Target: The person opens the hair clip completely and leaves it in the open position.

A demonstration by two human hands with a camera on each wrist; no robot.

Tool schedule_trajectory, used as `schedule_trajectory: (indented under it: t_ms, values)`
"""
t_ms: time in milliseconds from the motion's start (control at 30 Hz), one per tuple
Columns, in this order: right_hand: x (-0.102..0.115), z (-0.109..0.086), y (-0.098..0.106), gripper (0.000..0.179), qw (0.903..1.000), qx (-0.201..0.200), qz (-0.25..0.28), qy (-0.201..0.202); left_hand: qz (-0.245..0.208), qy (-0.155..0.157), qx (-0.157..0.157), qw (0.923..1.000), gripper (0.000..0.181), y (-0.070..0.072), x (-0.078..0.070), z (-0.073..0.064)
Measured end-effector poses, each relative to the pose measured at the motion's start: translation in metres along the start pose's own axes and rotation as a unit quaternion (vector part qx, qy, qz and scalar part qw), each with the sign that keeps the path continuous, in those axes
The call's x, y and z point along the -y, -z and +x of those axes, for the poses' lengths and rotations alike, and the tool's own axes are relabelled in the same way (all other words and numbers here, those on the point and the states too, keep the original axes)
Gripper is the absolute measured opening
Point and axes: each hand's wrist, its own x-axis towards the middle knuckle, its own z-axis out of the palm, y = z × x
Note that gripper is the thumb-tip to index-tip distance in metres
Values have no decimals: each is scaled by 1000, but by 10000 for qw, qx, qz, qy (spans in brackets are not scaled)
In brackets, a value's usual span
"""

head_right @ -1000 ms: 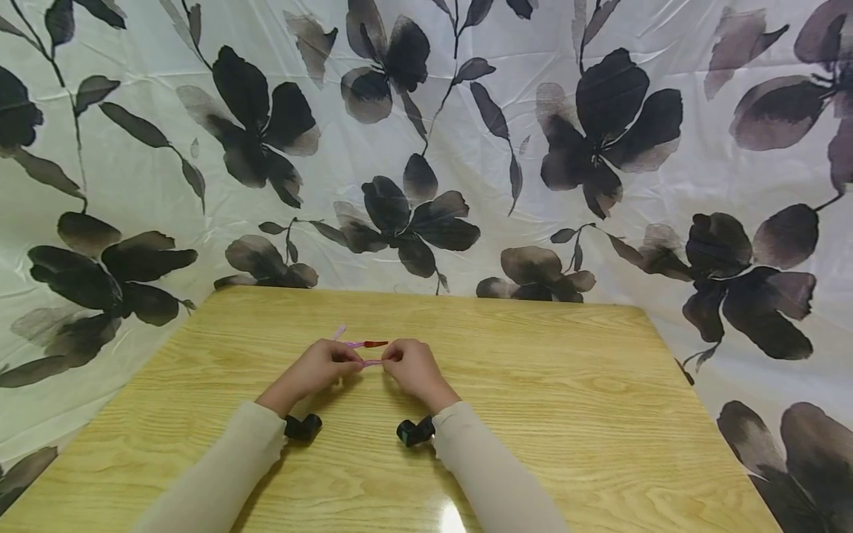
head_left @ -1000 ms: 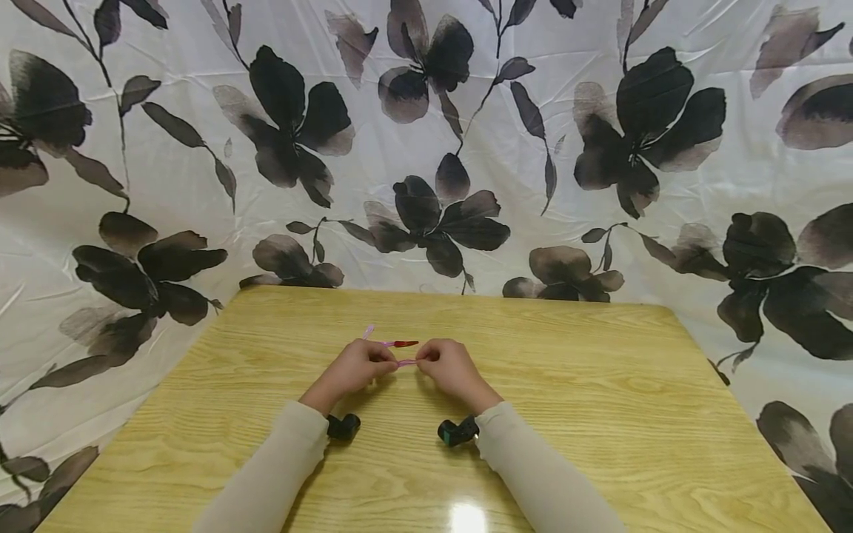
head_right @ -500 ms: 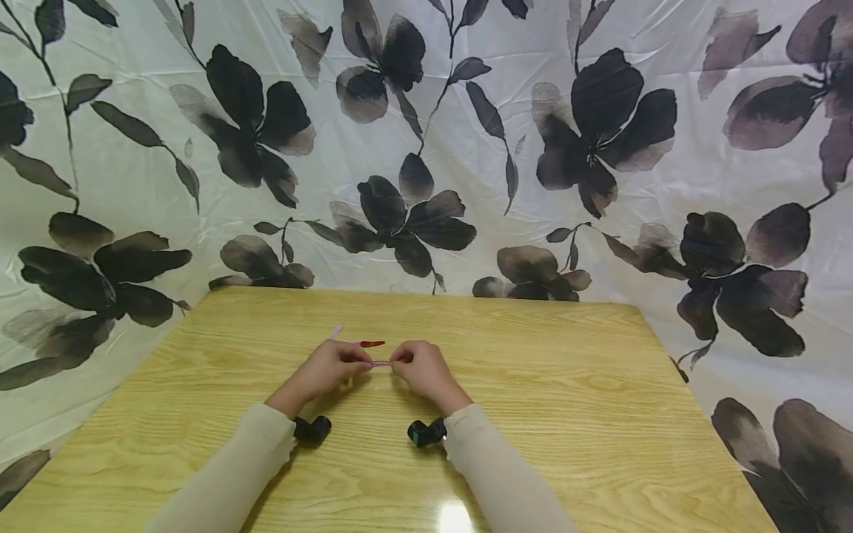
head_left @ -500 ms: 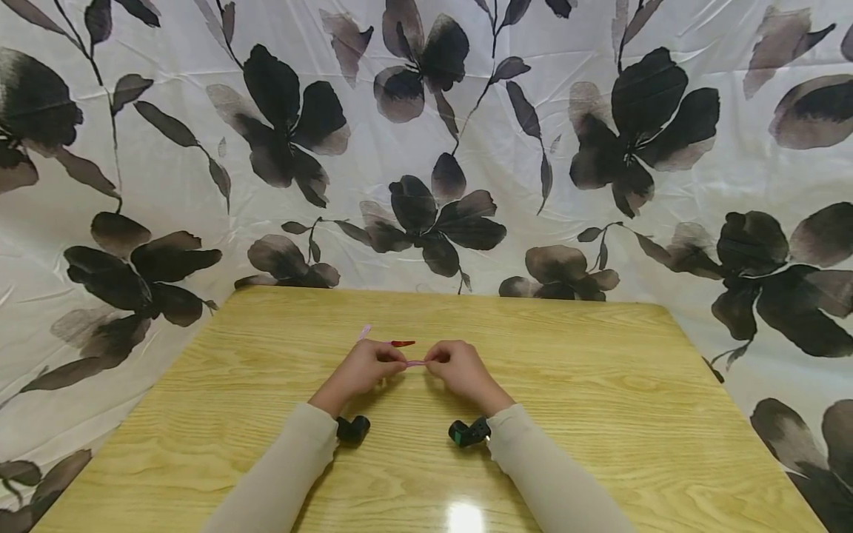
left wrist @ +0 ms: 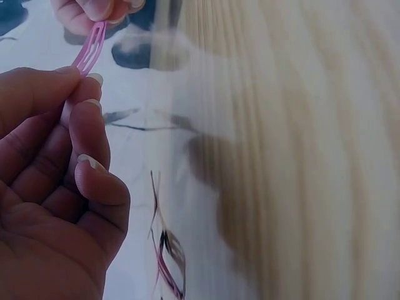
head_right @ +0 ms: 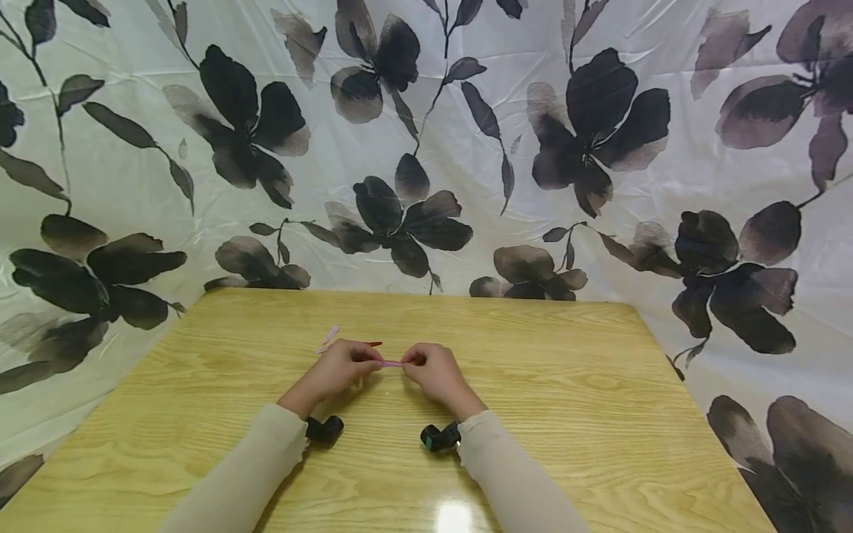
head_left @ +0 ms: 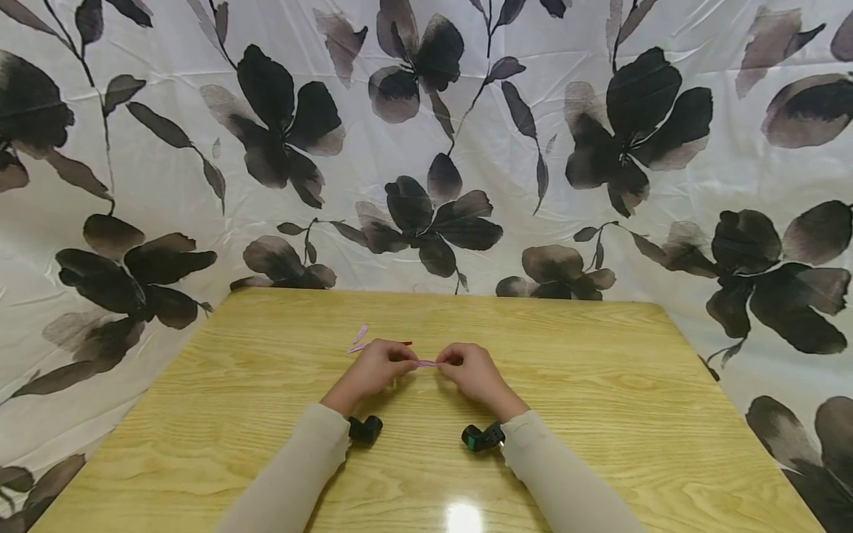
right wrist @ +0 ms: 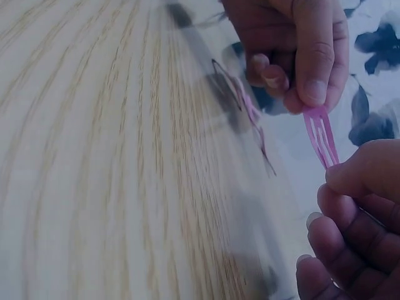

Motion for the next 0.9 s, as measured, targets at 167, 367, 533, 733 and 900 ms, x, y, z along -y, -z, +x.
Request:
schedule_trajectory:
  t_ms: [167,367,533,733,900]
  values:
    - [-1,-4,6,6,9999,-71,43,-83,24,-10,30,10000,5,-5,-3,2]
    - [-2,-9,12,6,9997,-170,122,-143,-62,-63,135,9999,7,-10,-9,3]
    - [-5,-12,18,5,9995,-256,46,-156,-132,-118,176,9997,8,-16,-11,6]
    - [-10,-15,24,5,9994,-286,60,-184,-134,-176,250,9994,9,-23,-14,9]
    - [-12,-15,28,5,9990,-305,180,-258,-206,-180,263,9993,10,-26,-17,10]
